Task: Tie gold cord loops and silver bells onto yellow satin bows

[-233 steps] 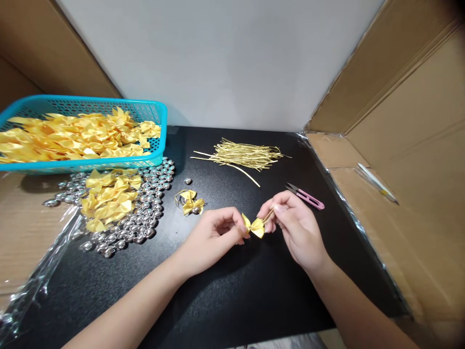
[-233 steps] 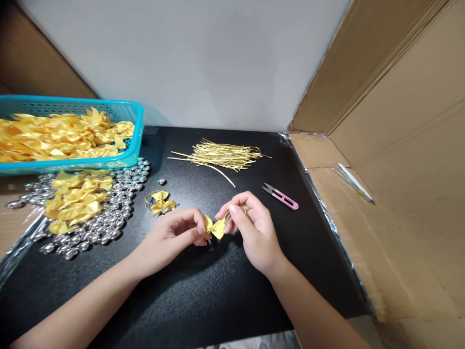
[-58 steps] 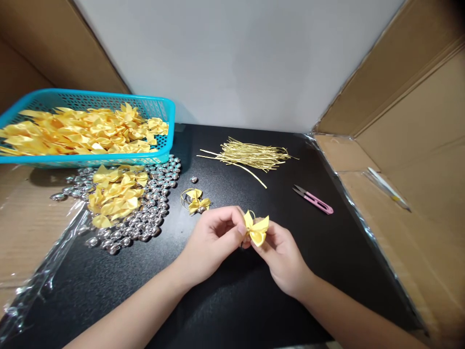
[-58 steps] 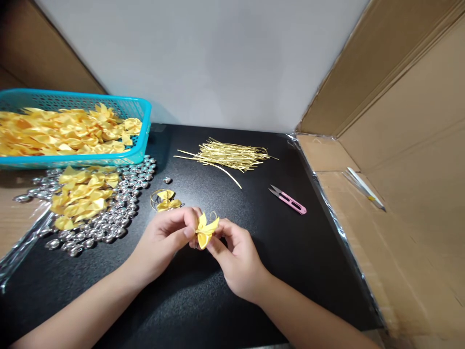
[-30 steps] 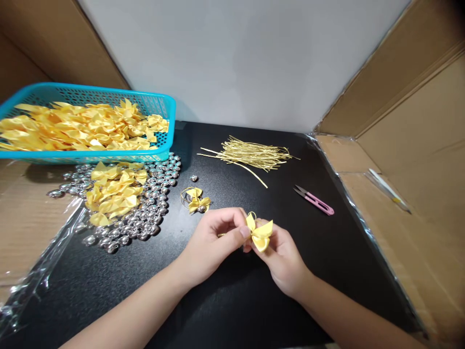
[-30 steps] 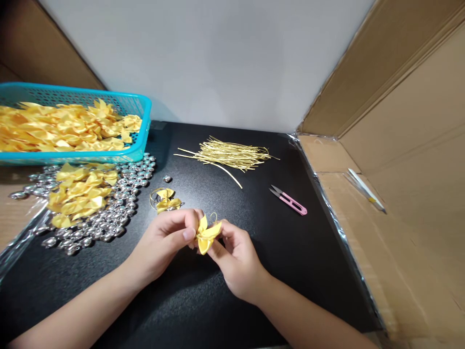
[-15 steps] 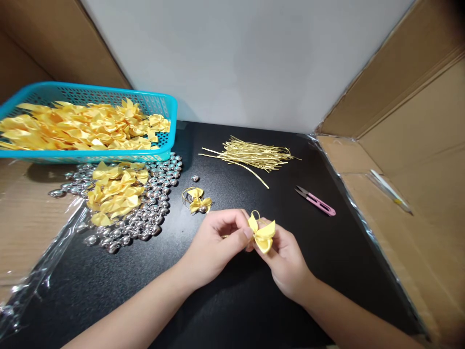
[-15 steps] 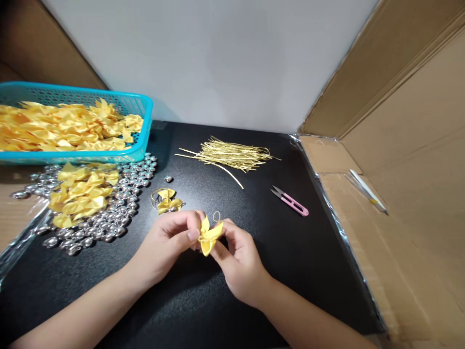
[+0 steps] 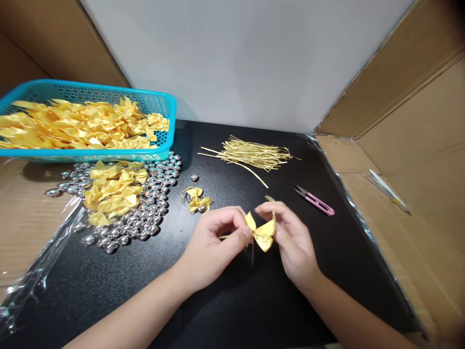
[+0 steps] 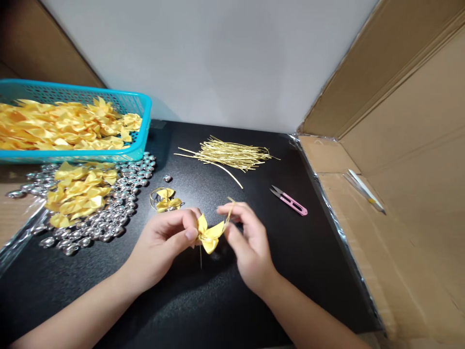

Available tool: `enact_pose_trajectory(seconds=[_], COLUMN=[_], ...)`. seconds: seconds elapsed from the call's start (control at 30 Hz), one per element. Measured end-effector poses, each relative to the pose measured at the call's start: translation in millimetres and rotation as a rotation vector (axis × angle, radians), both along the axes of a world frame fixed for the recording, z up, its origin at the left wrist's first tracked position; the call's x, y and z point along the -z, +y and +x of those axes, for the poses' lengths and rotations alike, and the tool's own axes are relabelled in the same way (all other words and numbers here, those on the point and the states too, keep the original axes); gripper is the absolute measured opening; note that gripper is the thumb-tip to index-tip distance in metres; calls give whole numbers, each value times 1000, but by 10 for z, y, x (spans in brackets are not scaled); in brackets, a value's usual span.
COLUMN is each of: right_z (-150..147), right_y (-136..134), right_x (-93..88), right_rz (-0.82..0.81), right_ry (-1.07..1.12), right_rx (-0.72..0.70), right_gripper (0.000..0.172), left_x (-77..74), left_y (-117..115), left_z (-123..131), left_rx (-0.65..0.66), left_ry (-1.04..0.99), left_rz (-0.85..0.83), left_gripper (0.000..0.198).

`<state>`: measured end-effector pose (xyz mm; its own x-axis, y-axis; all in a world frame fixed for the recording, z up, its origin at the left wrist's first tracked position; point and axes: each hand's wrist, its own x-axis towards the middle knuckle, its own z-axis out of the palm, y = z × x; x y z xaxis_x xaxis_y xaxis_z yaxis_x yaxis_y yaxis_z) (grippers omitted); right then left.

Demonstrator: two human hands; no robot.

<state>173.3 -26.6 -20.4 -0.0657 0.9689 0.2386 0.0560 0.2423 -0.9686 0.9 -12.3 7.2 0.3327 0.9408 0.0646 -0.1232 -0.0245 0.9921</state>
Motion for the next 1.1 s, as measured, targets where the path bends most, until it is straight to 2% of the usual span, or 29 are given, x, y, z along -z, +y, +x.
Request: enact_pose_trajectory(seconds=[0.1, 0.2, 0.27, 0.37, 0.53, 0.57, 0.63, 0.7, 0.73, 0.77, 0.8, 0.87, 0.97, 1.1], right_z=[73, 77, 63, 85, 244, 261, 249, 178, 130, 80, 34, -29, -47, -19], right_y=[20, -24, -62, -54, 129, 150, 142, 78, 37, -3, -35, -71, -62, -37], right_x=[-111, -250, -310, -313, -240, -241, -264, -300, -316, -326, -329, -317, -283, -262], right_rz=[222, 487, 568, 499, 39, 0, 102, 348, 432, 487, 509, 530, 528, 515], right_ry=[-104, -433, -499, -319, 376, 422, 300, -81, -338, -532, -657, -761, -758, -735], right_rx=[160, 190, 172, 206, 596, 647, 693, 594, 460, 333, 263, 218, 236, 243], right_gripper=[20, 27, 30, 26, 13, 13, 13, 16, 17, 17, 18, 15, 10, 12], left_x=[-19, -25, -27, -26, -10, -8, -9, -14, -16, -17, -17, -13, 0, 9], left_y=[-3, 4, 10, 16, 17, 15, 10, 5, 3, 2, 1, -1, -4, -1], left_z=[0, 21, 35, 46, 54, 57, 64, 69, 69, 69, 67, 62, 59, 71], left_rx=[-42, -59, -63, -74, -115, -120, -129, -133, -132, -129, -126, -126, -135, -140], left_ry=[163, 272, 305, 335, 373, 385, 415, 436, 438, 439, 440, 445, 457, 455], left_rz=[134, 214, 235, 251, 233, 220, 202, 203, 208, 214, 218, 224, 230, 252], left_gripper=[26, 26, 26, 26, 25, 25, 26, 26, 26, 26, 26, 26, 26, 26])
